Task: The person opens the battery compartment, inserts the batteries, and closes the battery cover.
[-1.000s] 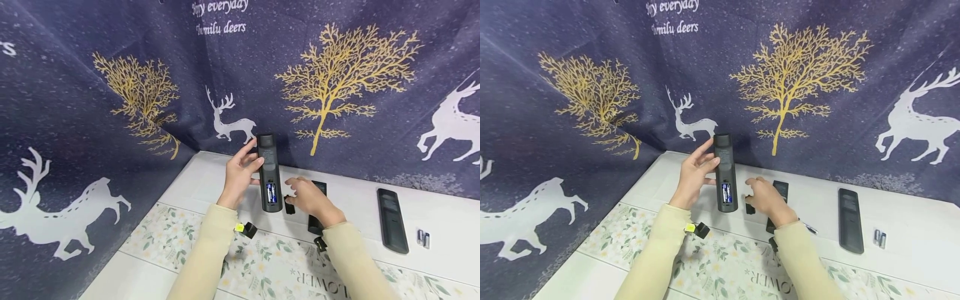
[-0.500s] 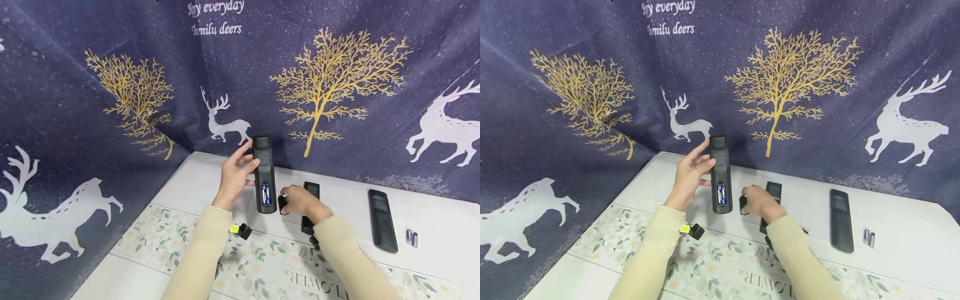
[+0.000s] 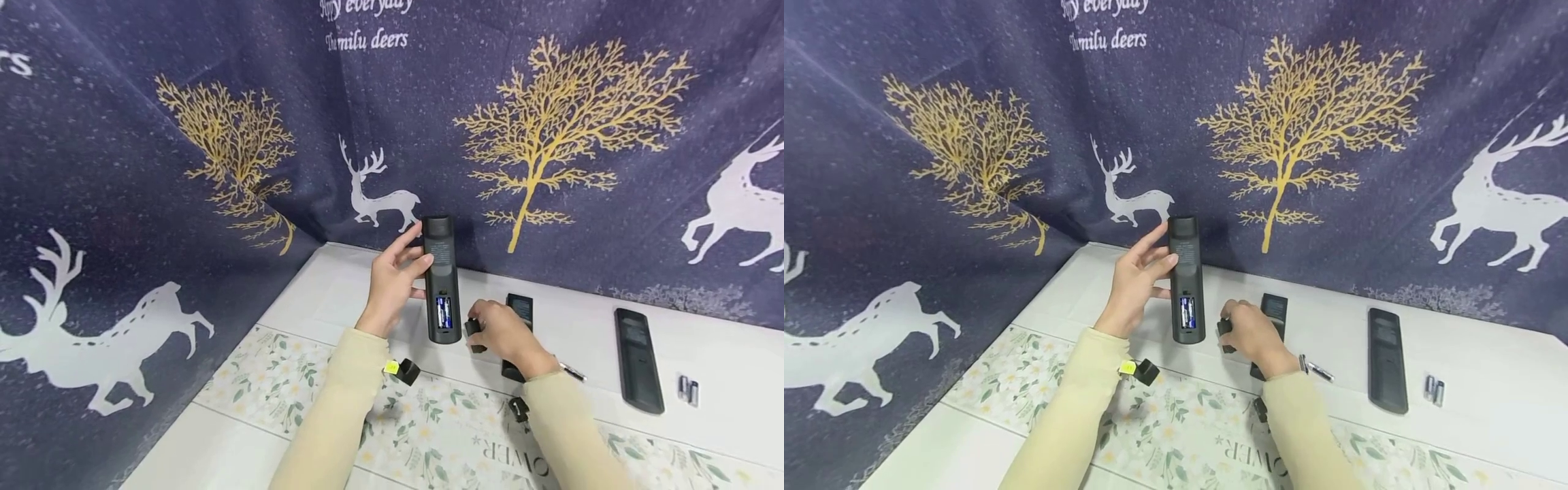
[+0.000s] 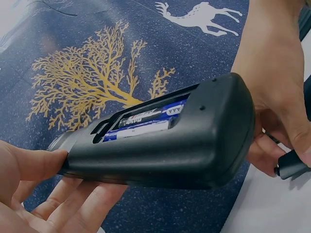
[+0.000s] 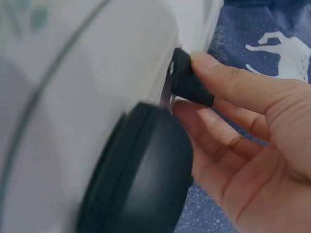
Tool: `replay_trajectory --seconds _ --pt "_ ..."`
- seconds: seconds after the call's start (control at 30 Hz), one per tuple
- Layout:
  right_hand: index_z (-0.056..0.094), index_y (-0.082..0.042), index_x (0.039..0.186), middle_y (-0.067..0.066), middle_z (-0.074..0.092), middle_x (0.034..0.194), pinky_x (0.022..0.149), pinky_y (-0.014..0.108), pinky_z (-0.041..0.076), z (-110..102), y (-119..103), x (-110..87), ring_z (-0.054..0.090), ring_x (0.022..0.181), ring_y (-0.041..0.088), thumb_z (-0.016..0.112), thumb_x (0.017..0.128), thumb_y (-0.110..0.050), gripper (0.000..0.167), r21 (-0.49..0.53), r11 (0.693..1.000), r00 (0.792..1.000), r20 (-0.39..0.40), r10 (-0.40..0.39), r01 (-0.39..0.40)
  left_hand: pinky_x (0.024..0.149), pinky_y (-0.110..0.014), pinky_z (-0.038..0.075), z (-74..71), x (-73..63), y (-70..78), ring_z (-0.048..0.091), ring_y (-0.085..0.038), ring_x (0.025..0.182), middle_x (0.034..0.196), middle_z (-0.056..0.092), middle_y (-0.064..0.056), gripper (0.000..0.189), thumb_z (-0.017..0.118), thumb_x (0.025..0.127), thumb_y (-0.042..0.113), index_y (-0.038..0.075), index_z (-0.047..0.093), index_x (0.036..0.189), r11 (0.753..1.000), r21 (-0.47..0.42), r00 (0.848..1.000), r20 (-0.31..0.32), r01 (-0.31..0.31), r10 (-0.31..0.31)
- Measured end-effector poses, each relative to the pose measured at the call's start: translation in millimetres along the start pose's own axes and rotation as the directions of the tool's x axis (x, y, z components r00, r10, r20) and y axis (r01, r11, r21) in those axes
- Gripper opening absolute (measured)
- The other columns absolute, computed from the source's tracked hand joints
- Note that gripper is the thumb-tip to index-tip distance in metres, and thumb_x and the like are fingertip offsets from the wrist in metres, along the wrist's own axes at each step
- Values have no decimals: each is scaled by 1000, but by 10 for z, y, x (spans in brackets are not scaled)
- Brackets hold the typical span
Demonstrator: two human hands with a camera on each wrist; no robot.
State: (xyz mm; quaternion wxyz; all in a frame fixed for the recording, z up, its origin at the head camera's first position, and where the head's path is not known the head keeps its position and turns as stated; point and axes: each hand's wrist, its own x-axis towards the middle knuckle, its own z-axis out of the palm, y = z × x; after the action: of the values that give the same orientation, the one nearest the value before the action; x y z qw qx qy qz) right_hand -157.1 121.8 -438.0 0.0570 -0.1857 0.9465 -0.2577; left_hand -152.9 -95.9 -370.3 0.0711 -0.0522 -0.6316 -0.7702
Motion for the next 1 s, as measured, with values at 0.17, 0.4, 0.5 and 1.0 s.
replay_trajectory --seconds 0.17,0.4,0.5,1.0 --pt "71 1 116 15 73 111 86 50 59 66 -17 -86 70 104 35 84 89 0 30 104 994 999 -31 -17 21 52 -32 60 -17 -1 10 76 -25 89 122 74 -12 59 73 100 1 29 64 151 1000 -3 1000 -9 8 -8" --pt "69 -3 119 12 70 109 79 48 59 -36 -57 -218 70 97 31 76 97 -4 23 231 971 995 -67 80 -63 52 -32 60 -5 -8 18 76 -27 90 122 74 -13 59 74 99 1 29 64 151 1000 -17 1000 -1 2 -2" --pt "67 -3 129 15 68 112 78 49 59 -135 -108 -289 71 99 34 74 99 -7 32 275 958 984 -134 119 -78 52 -32 60 -7 -2 28 76 -27 90 122 74 -13 59 74 100 1 29 64 151 1000 -19 1000 -6 3 -4" --pt "74 -7 126 13 71 118 78 29 58 -475 -330 -565 73 101 27 75 100 -5 26 324 938 906 -423 28 122 51 -30 59 34 -6 30 76 -26 88 119 74 -13 61 74 99 0 27 63 152 1000 -14 1000 2 12 -12"
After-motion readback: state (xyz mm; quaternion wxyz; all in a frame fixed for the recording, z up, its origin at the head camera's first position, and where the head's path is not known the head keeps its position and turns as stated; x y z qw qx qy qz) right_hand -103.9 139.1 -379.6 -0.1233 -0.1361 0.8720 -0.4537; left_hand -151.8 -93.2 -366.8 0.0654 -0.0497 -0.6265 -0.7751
